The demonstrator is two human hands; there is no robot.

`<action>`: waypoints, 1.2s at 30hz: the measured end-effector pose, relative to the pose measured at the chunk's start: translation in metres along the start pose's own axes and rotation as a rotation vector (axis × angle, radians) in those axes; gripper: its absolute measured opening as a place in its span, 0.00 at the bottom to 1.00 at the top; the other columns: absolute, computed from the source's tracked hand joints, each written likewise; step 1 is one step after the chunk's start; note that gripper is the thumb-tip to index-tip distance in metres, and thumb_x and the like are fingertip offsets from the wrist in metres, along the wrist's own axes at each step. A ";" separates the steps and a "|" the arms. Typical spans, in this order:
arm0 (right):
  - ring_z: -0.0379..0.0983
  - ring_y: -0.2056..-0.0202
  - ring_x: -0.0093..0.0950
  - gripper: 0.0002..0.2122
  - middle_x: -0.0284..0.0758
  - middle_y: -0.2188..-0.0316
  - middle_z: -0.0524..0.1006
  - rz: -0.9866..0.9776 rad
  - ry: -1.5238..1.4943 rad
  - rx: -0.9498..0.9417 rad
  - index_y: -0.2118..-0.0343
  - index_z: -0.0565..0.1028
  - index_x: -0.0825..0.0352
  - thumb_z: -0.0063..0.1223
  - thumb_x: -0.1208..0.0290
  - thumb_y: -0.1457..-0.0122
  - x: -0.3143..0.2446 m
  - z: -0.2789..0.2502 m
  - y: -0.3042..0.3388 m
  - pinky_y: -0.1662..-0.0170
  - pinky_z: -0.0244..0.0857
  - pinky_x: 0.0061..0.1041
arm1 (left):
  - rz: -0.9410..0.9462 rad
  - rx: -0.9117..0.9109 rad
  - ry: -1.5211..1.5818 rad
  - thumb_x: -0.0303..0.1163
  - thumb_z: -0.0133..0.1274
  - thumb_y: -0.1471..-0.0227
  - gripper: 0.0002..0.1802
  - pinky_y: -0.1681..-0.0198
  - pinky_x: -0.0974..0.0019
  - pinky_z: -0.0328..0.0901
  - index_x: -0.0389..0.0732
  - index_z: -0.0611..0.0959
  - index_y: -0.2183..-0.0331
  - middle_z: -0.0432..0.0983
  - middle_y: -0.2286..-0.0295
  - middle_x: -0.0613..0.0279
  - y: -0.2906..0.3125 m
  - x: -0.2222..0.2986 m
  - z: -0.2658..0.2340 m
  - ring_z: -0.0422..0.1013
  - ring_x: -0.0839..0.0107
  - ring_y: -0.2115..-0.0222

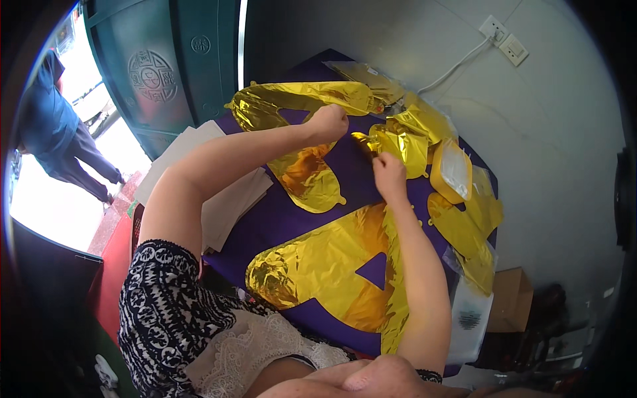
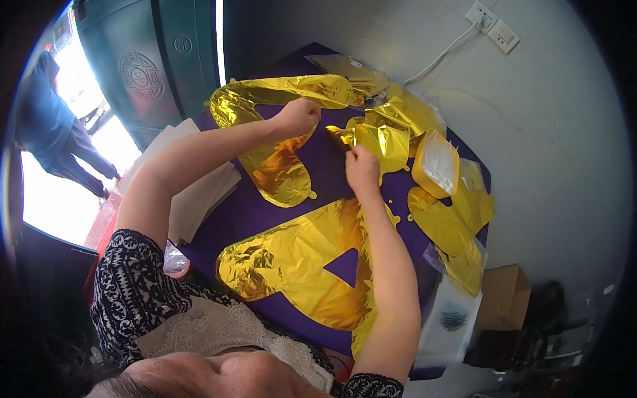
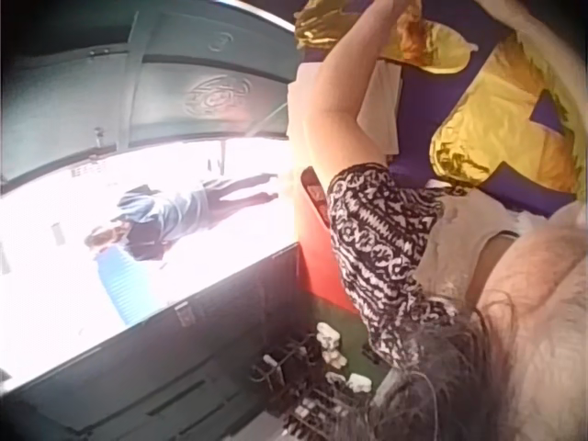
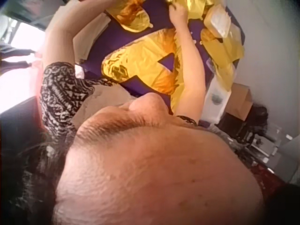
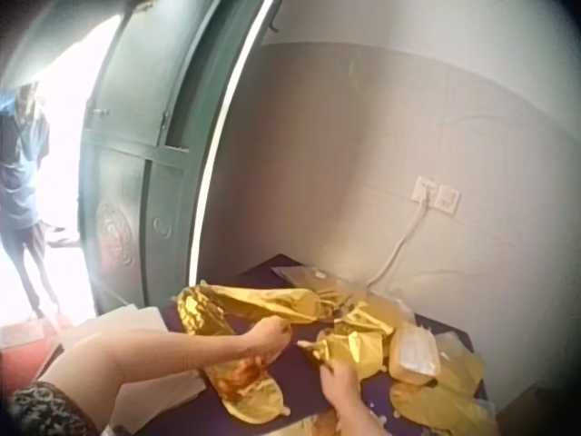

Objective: The person manually inserts gold foil balloons into plastic sleeves along with cardboard inserts, then seals the packaging by hand.

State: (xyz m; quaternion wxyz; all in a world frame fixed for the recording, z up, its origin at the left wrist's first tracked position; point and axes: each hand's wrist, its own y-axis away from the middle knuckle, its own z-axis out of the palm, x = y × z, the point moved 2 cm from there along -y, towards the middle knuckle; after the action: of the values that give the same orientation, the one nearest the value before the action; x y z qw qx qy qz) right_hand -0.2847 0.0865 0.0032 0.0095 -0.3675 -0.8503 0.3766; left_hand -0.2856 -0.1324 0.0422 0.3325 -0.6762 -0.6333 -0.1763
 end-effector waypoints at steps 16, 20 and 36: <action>0.64 0.76 0.15 0.08 0.26 0.80 0.71 0.652 -0.727 -0.060 0.73 0.78 0.70 0.57 0.70 0.41 -0.002 -0.033 -0.004 0.72 0.58 0.17 | -0.050 -0.324 0.529 0.21 0.57 0.50 0.07 0.78 0.67 0.75 0.29 0.81 0.66 0.80 0.75 0.55 -0.025 0.015 0.039 0.79 0.68 0.78; 0.66 0.75 0.15 0.08 0.26 0.77 0.75 0.515 -0.496 -0.057 0.68 0.80 0.71 0.59 0.70 0.42 0.013 -0.044 0.003 0.72 0.60 0.19 | 0.018 -0.311 0.562 0.21 0.58 0.51 0.06 0.75 0.67 0.75 0.29 0.82 0.69 0.80 0.74 0.55 -0.018 0.030 0.041 0.79 0.70 0.76; 0.69 0.71 0.24 0.08 0.31 0.74 0.75 0.711 -0.445 0.743 0.67 0.75 0.75 0.55 0.73 0.43 0.085 -0.141 -0.012 0.64 0.64 0.28 | 0.215 -0.048 -0.084 0.30 0.52 0.50 0.14 0.60 0.56 0.73 0.31 0.83 0.64 0.82 0.69 0.49 -0.026 0.007 0.035 0.78 0.48 0.67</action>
State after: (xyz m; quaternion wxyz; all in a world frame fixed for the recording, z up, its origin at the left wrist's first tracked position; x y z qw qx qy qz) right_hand -0.3127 0.2243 0.0894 -0.1688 -0.5152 -0.4657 0.6994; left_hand -0.3162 -0.1044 0.0273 0.3067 -0.7547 -0.5661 -0.1263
